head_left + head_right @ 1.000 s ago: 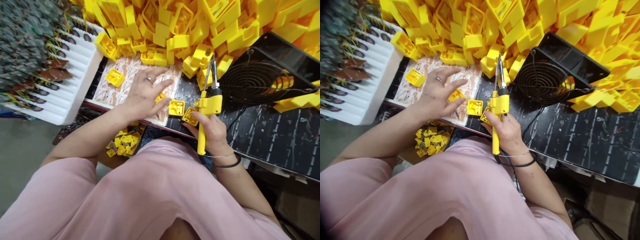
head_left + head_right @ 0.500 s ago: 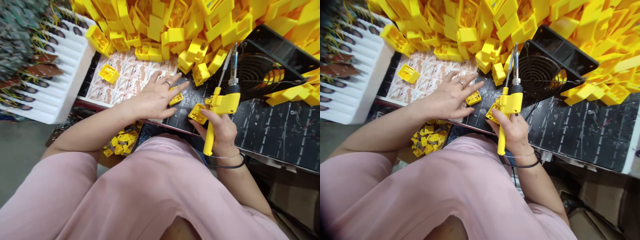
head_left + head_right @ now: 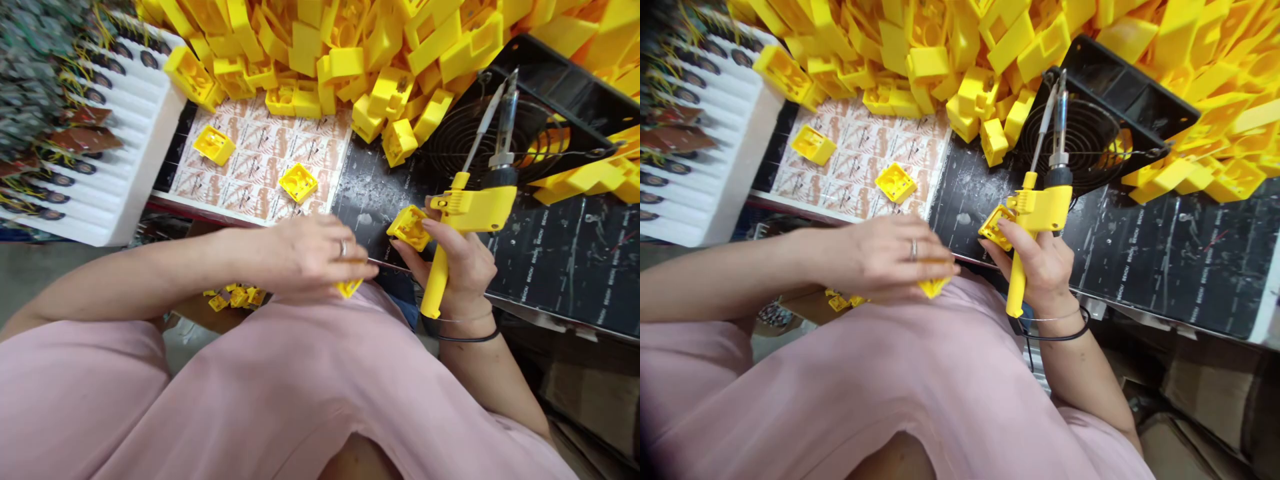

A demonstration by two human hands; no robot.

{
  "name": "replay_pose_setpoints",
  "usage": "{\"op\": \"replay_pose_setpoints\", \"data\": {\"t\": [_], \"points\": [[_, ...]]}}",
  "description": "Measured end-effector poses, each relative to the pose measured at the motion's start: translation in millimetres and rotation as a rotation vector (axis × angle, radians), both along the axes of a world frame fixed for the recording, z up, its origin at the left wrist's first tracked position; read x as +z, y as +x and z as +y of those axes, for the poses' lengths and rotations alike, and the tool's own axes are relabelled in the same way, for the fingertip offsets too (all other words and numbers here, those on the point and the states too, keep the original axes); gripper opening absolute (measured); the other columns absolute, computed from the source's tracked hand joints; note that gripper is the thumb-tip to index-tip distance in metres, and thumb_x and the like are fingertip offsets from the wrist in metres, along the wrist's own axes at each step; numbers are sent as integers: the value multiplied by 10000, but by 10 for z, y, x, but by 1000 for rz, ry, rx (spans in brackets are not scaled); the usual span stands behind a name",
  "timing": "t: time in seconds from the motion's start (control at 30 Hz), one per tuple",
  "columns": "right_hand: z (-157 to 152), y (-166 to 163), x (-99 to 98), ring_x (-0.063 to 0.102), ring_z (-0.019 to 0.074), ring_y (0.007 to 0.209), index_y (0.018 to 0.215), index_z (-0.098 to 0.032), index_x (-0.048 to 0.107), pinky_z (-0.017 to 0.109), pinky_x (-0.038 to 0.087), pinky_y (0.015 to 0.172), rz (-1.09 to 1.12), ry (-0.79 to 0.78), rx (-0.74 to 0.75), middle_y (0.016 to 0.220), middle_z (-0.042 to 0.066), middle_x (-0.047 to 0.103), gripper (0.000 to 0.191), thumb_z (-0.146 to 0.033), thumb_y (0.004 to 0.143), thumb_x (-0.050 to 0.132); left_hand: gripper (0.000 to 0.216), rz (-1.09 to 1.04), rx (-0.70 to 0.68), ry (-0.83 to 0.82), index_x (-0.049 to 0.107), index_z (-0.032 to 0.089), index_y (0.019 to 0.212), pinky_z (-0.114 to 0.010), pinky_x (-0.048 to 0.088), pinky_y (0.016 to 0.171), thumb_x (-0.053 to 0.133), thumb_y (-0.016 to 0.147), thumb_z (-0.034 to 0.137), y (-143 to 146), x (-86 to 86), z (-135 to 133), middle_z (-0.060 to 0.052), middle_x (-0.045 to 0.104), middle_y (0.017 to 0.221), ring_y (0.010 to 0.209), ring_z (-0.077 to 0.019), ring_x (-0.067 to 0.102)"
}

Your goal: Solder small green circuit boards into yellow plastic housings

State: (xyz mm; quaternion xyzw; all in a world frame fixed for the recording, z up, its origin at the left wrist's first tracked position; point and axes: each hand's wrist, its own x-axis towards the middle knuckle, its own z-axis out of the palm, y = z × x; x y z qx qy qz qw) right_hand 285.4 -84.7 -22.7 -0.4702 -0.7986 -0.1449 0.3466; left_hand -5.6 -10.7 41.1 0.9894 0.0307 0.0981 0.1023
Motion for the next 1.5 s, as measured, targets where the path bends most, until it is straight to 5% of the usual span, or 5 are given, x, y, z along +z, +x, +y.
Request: {"op": "replay_pose_setpoints", "data": {"t": [0.27,0.53,0.83,1.23,1.5], "points": [[98,-163,-62,760,204,805,1434,-256,595,298,605,736,-2,-120,115,1017,46,788,466,-384,1023,774,621,147,268,-122,533,211,1620,-588,417,1282,543,999,228,-4,-140,429,-170,457,1751,1590,-366,478],[142,-159,-57,783,229,880,1514,-265,553,322,635,804,60,-233,199,1076,57,789,559,-352,1011,782,713,87,593,-81,398,202,1705,-599,318,1309,608,1062,429,39,-446,34,-133,736,1384,1301,-308,661],[287,-283,-122,773,263,969,1432,-306,608,424,629,976,121,-185,241,1048,30,772,520,-377,965,825,820,160,787,-129,450,183,1682,-571,397,1290,658,991,573,-537,-252,369,-203,458,1745,1569,-415,475],[361,-361,-221,724,198,735,1353,-277,650,316,595,725,128,-154,258,933,2,751,436,-271,954,825,836,111,383,-371,431,161,1703,-440,418,1341,460,885,-5,-260,-319,308,-118,562,1695,1643,-238,444],[419,-333,-138,777,225,870,1462,-292,621,340,639,840,47,-175,307,984,13,774,544,-273,955,816,791,-44,799,-128,515,141,1645,-560,503,1172,637,992,569,-261,-437,50,-214,654,1509,1383,-396,615]]}}
